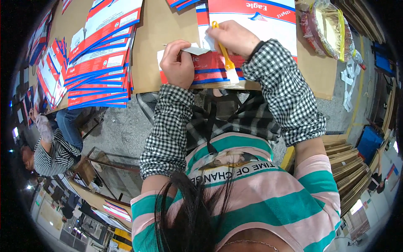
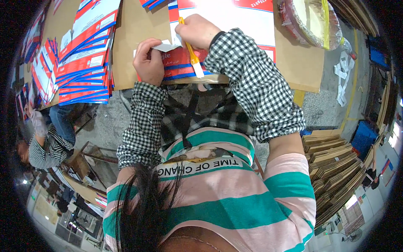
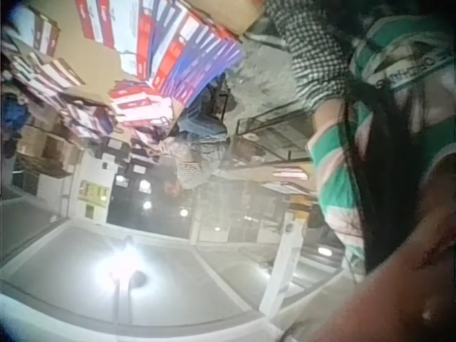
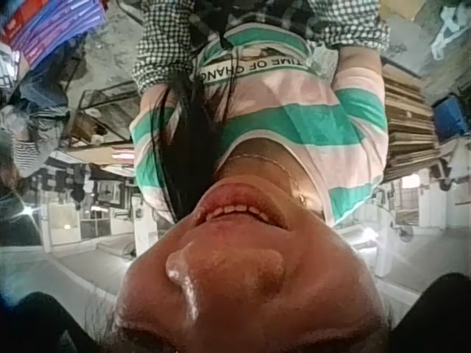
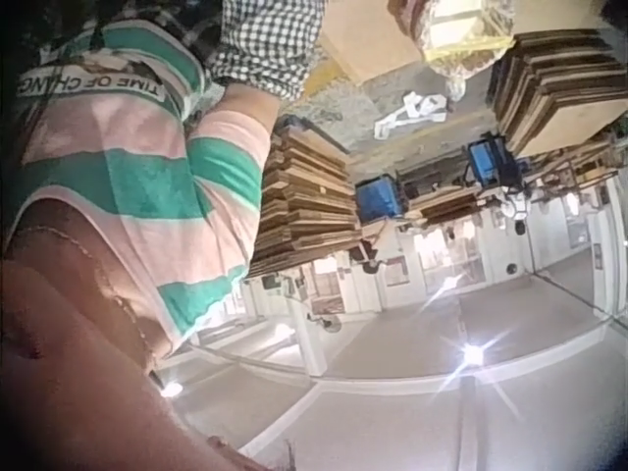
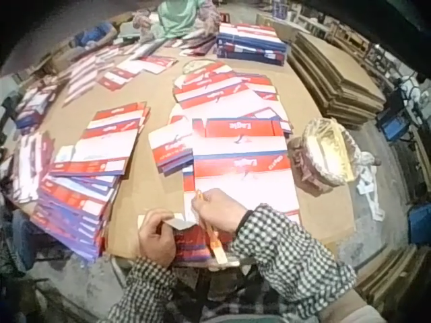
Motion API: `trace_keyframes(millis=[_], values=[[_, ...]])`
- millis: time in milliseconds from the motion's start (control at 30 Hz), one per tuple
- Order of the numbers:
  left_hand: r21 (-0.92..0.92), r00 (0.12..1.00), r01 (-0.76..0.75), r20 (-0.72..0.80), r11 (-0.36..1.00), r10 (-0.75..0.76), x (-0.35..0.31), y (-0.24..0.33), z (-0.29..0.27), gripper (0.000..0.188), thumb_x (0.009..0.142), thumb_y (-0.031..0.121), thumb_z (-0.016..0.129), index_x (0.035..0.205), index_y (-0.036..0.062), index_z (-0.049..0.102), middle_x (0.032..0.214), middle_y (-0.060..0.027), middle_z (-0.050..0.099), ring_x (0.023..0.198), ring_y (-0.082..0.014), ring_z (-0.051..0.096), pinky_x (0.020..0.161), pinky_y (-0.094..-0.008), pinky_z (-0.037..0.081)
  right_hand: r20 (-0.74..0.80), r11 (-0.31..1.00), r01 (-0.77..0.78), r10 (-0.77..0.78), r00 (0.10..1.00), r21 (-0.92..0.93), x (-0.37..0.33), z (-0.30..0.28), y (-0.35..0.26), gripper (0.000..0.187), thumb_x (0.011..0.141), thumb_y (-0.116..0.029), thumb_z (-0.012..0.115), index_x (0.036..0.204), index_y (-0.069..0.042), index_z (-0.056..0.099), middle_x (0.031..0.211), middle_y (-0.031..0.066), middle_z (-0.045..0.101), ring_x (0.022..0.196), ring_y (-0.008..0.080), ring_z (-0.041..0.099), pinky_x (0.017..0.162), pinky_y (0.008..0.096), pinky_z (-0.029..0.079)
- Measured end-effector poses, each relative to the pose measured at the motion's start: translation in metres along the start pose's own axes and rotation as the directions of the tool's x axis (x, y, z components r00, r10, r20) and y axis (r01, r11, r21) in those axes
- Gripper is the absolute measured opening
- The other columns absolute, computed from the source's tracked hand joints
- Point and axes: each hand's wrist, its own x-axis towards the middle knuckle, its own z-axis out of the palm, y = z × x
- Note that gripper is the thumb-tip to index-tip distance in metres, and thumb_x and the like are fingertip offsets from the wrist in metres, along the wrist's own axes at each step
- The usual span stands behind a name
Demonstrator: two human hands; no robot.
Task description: Applying glue to cardboard box flaps with a brush and folding them to assemble the boxes.
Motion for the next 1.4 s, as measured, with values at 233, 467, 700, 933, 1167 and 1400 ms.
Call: trace_keyframes(millis=[233, 467, 700, 933, 1167, 1400], values=[[-0.004, 0.998, 0.057, 0.007, 0.998, -0.057, -0.001, 0.002, -0.004, 0.017, 0.071, -0.011, 0.049, 0.08, -0.0001, 0.058, 0.084, -0.0118, 0.059, 0.074, -0.0195, 0.059, 0.063, -0.0255, 0.047, -0.294, 0.817, 0.417, -0.317, 0.902, 0.397, -0.032, -0.033, 0.004, 0.031, 0.091, -0.027, 0.045, 0.098, 0.002, 0.055, 0.081, 0.0082, 0.061, 0.058, 0.0091, 0.057, 0.053, 0.0188, 0.046], [-0.033, 0.996, 0.087, 0.025, 0.996, -0.086, -0.002, 0.002, -0.004, 0.016, 0.071, -0.01, 0.049, 0.08, 0.0002, 0.058, 0.086, -0.0118, 0.059, 0.075, -0.0197, 0.059, 0.064, -0.0257, 0.048, -0.28, 0.786, 0.524, -0.449, 0.849, 0.328, -0.016, -0.016, 0.02, 0.028, 0.092, -0.023, 0.046, 0.098, 0.003, 0.055, 0.09, 0.0112, 0.061, 0.075, 0.0147, 0.061, 0.067, 0.0247, 0.051], [-0.031, 0.996, 0.09, 0.014, 0.995, -0.09, -0.002, 0.003, -0.004, 0.016, 0.071, -0.01, 0.049, 0.081, 0.0006, 0.058, 0.086, -0.0116, 0.059, 0.076, -0.0197, 0.059, 0.064, -0.0262, 0.048, -0.285, 0.806, 0.531, -0.461, 0.84, 0.262, -0.01, -0.014, 0.018, 0.028, 0.092, -0.024, 0.046, 0.097, 0.003, 0.055, 0.088, 0.0101, 0.062, 0.075, 0.0139, 0.061, 0.067, 0.0245, 0.052], [-0.051, 0.995, 0.103, 0.008, 0.993, -0.103, -0.002, 0.002, -0.003, 0.016, 0.071, -0.01, 0.049, 0.08, 0.0002, 0.058, 0.086, -0.011, 0.059, 0.075, -0.0186, 0.059, 0.063, -0.0256, 0.048, -0.313, 0.814, 0.538, -0.463, 0.829, 0.219, -0.012, -0.013, 0.017, 0.029, 0.092, -0.024, 0.046, 0.097, 0.003, 0.056, 0.088, 0.0103, 0.062, 0.075, 0.0138, 0.061, 0.068, 0.0244, 0.051], [-0.035, 0.994, 0.106, 0.016, 0.994, -0.105, -0.002, 0.004, -0.004, 0.015, 0.072, -0.01, 0.05, 0.08, -0.0001, 0.058, 0.085, -0.0115, 0.059, 0.074, -0.0189, 0.058, 0.061, -0.0253, 0.047, -0.397, 0.796, 0.556, -0.442, 0.805, 0.241, -0.009, -0.01, 0.017, 0.032, 0.09, -0.027, 0.051, 0.095, 0.004, 0.058, 0.077, 0.0079, 0.061, 0.067, 0.0106, 0.059, 0.062, 0.0228, 0.05], [-0.026, 0.996, 0.083, 0.012, 0.996, -0.083, 0.0, 0.005, -0.002, 0.015, 0.071, -0.01, 0.05, 0.08, -0.0006, 0.058, 0.084, -0.0119, 0.059, 0.073, -0.0193, 0.058, 0.06, -0.0254, 0.047, -0.445, 0.782, 0.561, -0.415, 0.794, 0.272, -0.015, -0.009, 0.013, 0.03, 0.089, -0.024, 0.051, 0.094, 0.005, 0.057, 0.078, 0.0077, 0.061, 0.069, 0.0108, 0.059, 0.063, 0.0221, 0.049]])
